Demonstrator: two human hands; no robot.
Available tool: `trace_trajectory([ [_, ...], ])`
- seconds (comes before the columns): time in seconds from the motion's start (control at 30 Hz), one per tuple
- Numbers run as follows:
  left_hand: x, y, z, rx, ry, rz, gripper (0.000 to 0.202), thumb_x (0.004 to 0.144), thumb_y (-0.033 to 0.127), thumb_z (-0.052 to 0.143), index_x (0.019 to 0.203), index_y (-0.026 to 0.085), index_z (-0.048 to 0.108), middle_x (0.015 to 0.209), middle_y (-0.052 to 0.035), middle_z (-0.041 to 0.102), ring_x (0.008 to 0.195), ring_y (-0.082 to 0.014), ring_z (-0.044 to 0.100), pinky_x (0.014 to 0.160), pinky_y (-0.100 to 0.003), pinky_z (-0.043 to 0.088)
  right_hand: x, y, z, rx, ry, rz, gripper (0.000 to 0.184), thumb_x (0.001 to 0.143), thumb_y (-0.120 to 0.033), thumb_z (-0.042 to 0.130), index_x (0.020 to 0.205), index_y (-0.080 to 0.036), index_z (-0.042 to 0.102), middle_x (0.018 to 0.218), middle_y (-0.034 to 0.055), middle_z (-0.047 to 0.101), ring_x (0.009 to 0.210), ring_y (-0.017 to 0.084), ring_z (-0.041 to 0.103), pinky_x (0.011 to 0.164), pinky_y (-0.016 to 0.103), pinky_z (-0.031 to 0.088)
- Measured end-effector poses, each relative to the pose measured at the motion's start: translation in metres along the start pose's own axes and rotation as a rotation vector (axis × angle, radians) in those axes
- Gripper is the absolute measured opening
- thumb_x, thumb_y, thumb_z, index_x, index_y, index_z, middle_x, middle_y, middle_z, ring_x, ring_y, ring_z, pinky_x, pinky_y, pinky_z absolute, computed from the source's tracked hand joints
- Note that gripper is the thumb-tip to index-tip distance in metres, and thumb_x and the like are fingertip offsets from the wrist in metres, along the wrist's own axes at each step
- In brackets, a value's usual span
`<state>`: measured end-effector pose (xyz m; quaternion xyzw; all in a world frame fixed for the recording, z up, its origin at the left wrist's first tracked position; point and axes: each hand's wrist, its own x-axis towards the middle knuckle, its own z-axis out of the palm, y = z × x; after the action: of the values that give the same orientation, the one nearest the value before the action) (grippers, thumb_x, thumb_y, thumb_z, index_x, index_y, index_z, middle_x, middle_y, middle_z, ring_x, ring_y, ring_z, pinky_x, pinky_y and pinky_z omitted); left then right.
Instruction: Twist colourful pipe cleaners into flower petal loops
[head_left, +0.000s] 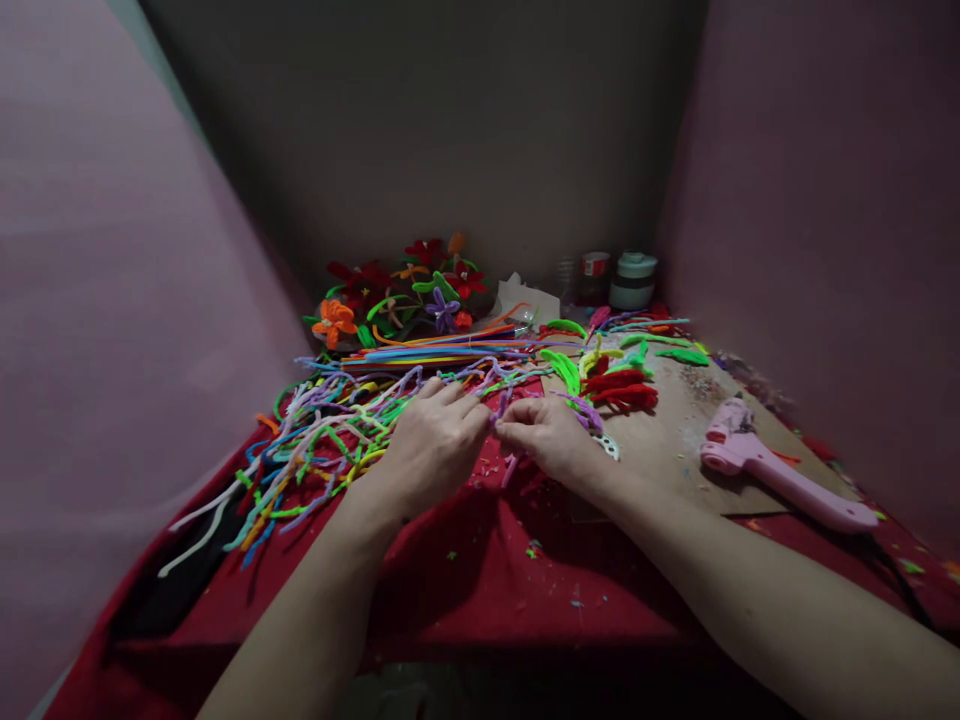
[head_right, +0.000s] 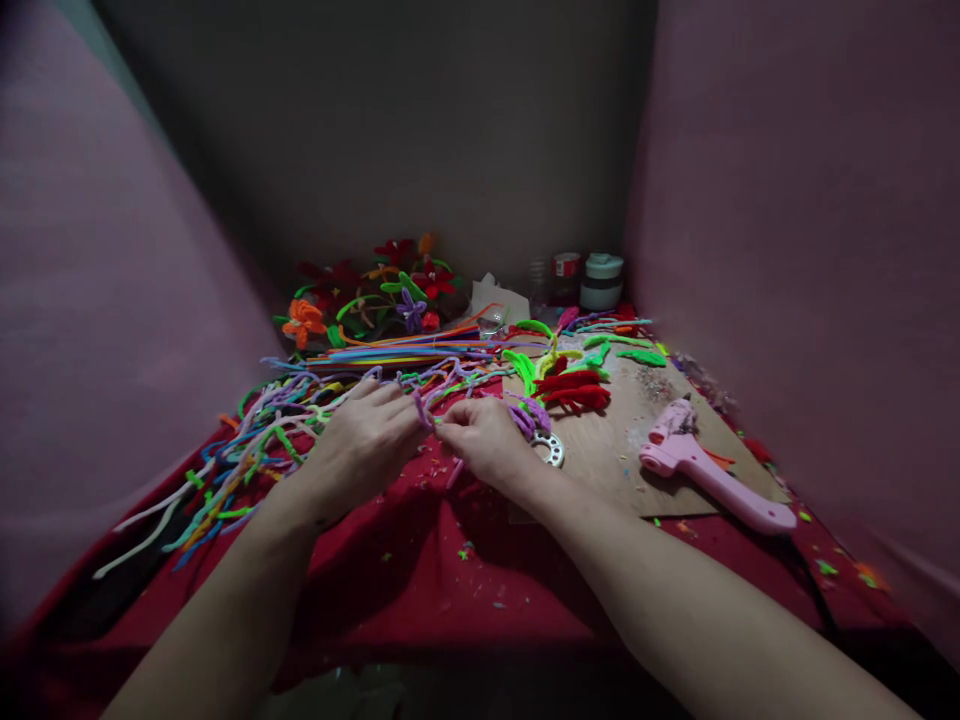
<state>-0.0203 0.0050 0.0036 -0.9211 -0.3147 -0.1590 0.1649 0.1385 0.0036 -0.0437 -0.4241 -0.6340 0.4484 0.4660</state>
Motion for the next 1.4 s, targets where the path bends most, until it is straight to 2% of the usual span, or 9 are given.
trace_trajectory([
  [0.1, 0.001, 0.001, 0.003, -0.422, -0.089, -0.338, 0.012, 0.073, 0.02, 0.051, 0.065, 0.015, 0.059, 0.059, -0.0023, 0.054, 0.056, -0.0136, 0.044, 0.058, -0.028, 0.031, -0.006, -0.001, 0.003, -0.319, 0.079, -0.254, 0.019, 0.073, -0.014, 0.05, 0.054, -0.016, 0.053, 0.053, -0.0003, 0.053, 0.053, 0.011, 0.045, 0.054, 0.024, 0.032],
  [0.23, 0.005, -0.002, 0.012, -1.342, -0.199, -0.836, 0.01, 0.059, 0.023, 0.059, 0.056, 0.014, 0.055, 0.046, 0.0028, 0.043, 0.042, -0.0079, 0.034, 0.046, -0.023, 0.026, -0.015, -0.003, 0.006, -0.576, 0.2, -0.576, 0.017, 0.075, -0.011, 0.047, 0.06, -0.017, 0.052, 0.06, 0.0034, 0.053, 0.06, 0.014, 0.046, 0.059, 0.027, 0.033],
  [0.37, 0.008, -0.003, 0.017, -1.844, -0.27, -0.897, 0.021, 0.056, 0.026, 0.063, 0.047, 0.015, 0.048, 0.042, 0.004, 0.035, 0.039, -0.0054, 0.028, 0.041, -0.022, 0.023, -0.017, -0.008, 0.005, -0.541, 0.278, -0.638, 0.017, 0.077, -0.013, 0.047, 0.062, -0.018, 0.052, 0.062, 0.0041, 0.054, 0.063, 0.015, 0.047, 0.062, 0.028, 0.035],
  [0.6, 0.005, -0.002, 0.0, -1.191, 0.158, -0.553, 0.013, 0.071, 0.025, 0.064, 0.081, 0.016, 0.065, 0.078, -0.0023, 0.059, 0.071, -0.0118, 0.054, 0.067, -0.023, 0.042, -0.009, -0.012, 0.004, 0.117, 0.14, -0.164, 0.014, 0.076, -0.022, 0.052, 0.064, -0.017, 0.057, 0.061, -0.0001, 0.055, 0.059, 0.012, 0.049, 0.057, 0.024, 0.038],
  [0.73, 0.002, -0.008, -0.001, -0.72, 0.234, -0.246, 0.013, 0.077, 0.024, 0.059, 0.085, 0.021, 0.068, 0.09, -0.0045, 0.056, 0.086, -0.0153, 0.052, 0.076, -0.028, 0.042, -0.007, -0.011, 0.004, 0.23, 0.086, -0.088, 0.013, 0.073, -0.023, 0.055, 0.062, -0.016, 0.056, 0.058, -0.0013, 0.053, 0.056, 0.011, 0.048, 0.056, 0.024, 0.037],
  [0.83, 0.003, -0.01, 0.0, -0.55, 0.248, -0.166, 0.011, 0.078, 0.025, 0.058, 0.077, 0.021, 0.067, 0.086, -0.0047, 0.057, 0.086, -0.0163, 0.049, 0.078, -0.03, 0.04, -0.009, -0.012, 0.005, 0.142, 0.096, -0.116, 0.015, 0.074, -0.023, 0.054, 0.06, -0.017, 0.054, 0.057, -0.0015, 0.053, 0.055, 0.011, 0.047, 0.054, 0.023, 0.036],
  [0.93, 0.003, -0.008, -0.001, -0.613, 0.143, -0.226, 0.012, 0.077, 0.026, 0.058, 0.07, 0.018, 0.062, 0.078, -0.003, 0.058, 0.08, -0.0159, 0.048, 0.075, -0.029, 0.039, -0.013, -0.011, 0.006, -0.111, 0.163, -0.27, 0.017, 0.076, -0.018, 0.052, 0.059, -0.018, 0.053, 0.056, -0.0011, 0.052, 0.055, 0.011, 0.046, 0.055, 0.023, 0.035],
  [1.1, 0.002, -0.004, 0.002, -1.116, -0.145, -0.569, 0.021, 0.077, 0.035, 0.054, 0.069, 0.016, 0.054, 0.061, 0.0026, 0.045, 0.057, -0.01, 0.039, 0.055, -0.022, 0.034, -0.017, -0.007, 0.009, -0.433, 0.272, -0.541, 0.016, 0.077, -0.014, 0.048, 0.062, -0.017, 0.054, 0.063, 0.0033, 0.055, 0.062, 0.014, 0.047, 0.062, 0.027, 0.035],
  [1.4, 0.006, -0.008, 0.001, -1.083, -0.007, -0.645, 0.019, 0.073, 0.033, 0.058, 0.066, 0.015, 0.055, 0.061, 0.0027, 0.046, 0.056, -0.0087, 0.039, 0.053, -0.019, 0.031, -0.006, -0.012, 0.005, 0.148, 0.021, 0.004, 0.017, 0.073, -0.027, 0.055, 0.063, -0.015, 0.062, 0.059, 0.0013, 0.06, 0.053, 0.011, 0.048, 0.052, 0.024, 0.036],
])
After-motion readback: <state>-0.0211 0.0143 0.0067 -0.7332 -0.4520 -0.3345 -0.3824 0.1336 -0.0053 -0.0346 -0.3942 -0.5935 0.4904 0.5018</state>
